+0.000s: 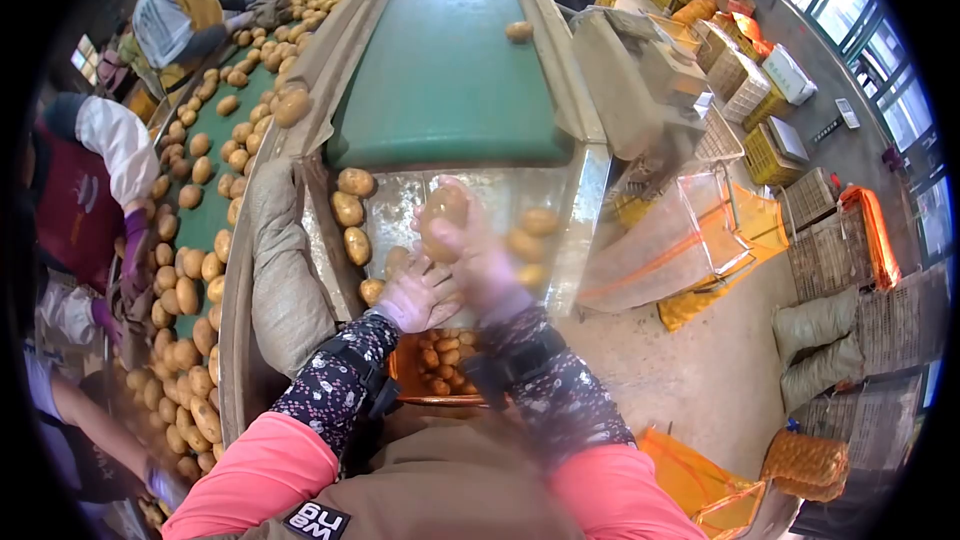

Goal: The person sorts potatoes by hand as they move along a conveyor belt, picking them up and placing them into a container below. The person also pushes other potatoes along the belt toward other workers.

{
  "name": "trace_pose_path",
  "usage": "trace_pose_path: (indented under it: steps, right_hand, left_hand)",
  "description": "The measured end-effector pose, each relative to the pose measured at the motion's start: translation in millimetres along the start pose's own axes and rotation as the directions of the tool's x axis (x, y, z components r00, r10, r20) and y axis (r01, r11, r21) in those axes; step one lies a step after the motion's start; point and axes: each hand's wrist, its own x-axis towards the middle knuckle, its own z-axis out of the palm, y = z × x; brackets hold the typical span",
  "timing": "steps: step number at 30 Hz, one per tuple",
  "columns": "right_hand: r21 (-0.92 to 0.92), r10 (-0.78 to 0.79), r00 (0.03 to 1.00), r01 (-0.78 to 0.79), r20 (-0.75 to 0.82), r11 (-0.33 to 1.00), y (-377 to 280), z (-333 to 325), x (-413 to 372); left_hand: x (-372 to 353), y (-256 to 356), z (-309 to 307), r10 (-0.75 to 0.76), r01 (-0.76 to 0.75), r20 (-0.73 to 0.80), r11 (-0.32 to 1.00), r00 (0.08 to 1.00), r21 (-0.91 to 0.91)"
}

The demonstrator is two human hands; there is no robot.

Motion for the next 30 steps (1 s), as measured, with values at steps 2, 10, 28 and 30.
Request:
trace_pose_path:
  steps: [2,10,28,30]
  right_hand:
    - [-0.192,-0.161,0.984,0.172,0.071,0.966,8,-7,4]
    - [-0.204,-0.236,0.972,0.234,0.017,0.951,-8,5,-7]
    - [-0.981,-0.166,0.968,-0.195,-0.190,-0.013,-34,-62,50]
    - [-0.976,0.011,0.977,-0.213,-0.214,-0.036,-18,-72,58]
  left_hand:
    - [-1,-1,3,0.006,-0.006,0.014,1.000,1.000,0.010]
    - [0,2,-9,-0.057,0.062,0.231,0.998,0.971,-0.014]
    - [-3,-2,-5,-0.010,0.011,0.152,1.000,0.988,-0.001]
    - [-1,-3,-10,-0.022,0.023,0.162,1.000,0.987,-0.003]
